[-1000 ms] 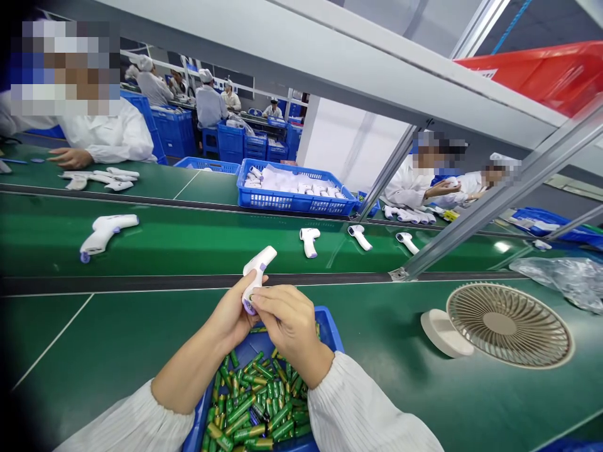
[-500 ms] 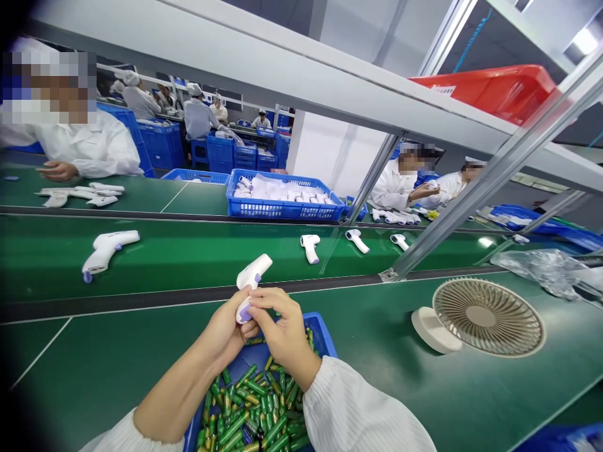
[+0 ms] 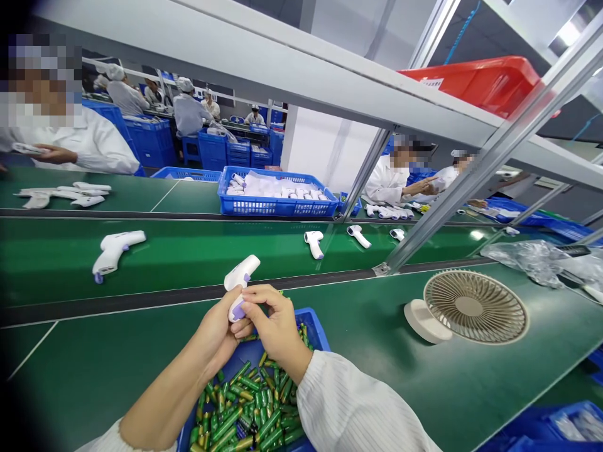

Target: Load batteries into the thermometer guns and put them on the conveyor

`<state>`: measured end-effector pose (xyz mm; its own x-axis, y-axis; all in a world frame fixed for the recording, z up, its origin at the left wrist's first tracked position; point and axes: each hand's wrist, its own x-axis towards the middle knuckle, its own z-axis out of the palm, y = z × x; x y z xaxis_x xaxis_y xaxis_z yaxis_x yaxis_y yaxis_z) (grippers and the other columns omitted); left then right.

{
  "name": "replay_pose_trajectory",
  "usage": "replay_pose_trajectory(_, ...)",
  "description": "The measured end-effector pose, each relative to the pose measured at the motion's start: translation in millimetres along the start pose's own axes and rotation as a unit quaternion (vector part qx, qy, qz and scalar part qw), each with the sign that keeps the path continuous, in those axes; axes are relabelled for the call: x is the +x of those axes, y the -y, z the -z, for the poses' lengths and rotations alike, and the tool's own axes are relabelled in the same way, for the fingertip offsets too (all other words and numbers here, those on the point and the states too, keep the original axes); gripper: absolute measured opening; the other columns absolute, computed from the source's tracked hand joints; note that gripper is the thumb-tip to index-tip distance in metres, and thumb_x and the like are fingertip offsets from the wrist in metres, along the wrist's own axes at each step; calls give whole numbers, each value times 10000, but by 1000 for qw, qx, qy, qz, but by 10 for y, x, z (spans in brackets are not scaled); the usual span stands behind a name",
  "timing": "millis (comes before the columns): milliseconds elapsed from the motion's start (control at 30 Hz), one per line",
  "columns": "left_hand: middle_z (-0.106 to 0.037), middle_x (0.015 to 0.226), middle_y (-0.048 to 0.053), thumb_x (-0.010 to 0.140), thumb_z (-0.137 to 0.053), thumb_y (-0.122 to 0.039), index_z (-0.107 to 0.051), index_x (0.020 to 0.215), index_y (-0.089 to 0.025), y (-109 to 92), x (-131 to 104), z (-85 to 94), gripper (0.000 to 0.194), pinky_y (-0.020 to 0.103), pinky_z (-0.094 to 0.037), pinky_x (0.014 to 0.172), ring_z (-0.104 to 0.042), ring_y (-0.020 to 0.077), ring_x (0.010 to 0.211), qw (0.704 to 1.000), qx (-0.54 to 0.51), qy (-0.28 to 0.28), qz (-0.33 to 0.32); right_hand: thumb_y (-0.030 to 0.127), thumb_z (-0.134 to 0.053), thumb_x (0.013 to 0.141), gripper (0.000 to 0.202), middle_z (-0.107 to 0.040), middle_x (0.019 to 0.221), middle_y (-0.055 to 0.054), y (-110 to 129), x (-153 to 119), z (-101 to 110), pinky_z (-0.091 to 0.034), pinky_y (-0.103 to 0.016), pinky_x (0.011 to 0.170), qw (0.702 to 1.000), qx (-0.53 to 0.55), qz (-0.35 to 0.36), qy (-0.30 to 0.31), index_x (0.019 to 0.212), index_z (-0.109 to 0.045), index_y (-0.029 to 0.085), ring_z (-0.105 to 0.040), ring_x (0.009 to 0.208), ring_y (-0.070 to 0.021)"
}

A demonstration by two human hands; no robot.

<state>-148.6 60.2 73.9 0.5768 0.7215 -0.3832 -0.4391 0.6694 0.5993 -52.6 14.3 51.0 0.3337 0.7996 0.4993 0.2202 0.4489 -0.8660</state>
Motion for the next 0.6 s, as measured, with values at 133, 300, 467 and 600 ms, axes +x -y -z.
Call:
replay_pose_trajectory(133,-354,456,-87,756,-682,-499,-507,792,-162,-38,47,86,381,177,-191,376,-257,43,341,996,71,-21,-44,289,-647,882,100,-697,1068,-78,-6,-10,3,-508,-393,914,999,-44,6,21,876,-715,216,-649,1010,-220)
replay_pose_trajectory(300,-584,660,24,758,-711,-416,-550,1003,-171,-341,384,265,382,228,-310,491,-525,147,504,886,416,-77,-188,245,-551,935,173,-695,926,-67,38,-67,-8,-524,-303,729,986,-166,26,22,993,-709,203,-654,831,-189)
replay_pose_trajectory(467,-671,883,128,884,-540,-370,-539,1152,-141,-683,1077,484,353,289,-387,655,-632,259,810,676,696,-155,-184,248,-519,948,175,-678,733,-13,48,-136,-12,-453,-228,520,980,-186,18,70,975,-684,196,-594,557,-135)
replay_pose_trajectory(600,-638,1062,183,916,-441,-280,-622,986,-131,-1050,1311,804,245,345,-393,822,-578,305,1040,653,701,-216,-188,254,-502,957,176,-675,742,-10,33,-142,15,-417,-227,511,976,-197,14,90,941,-667,198,-575,543,-129)
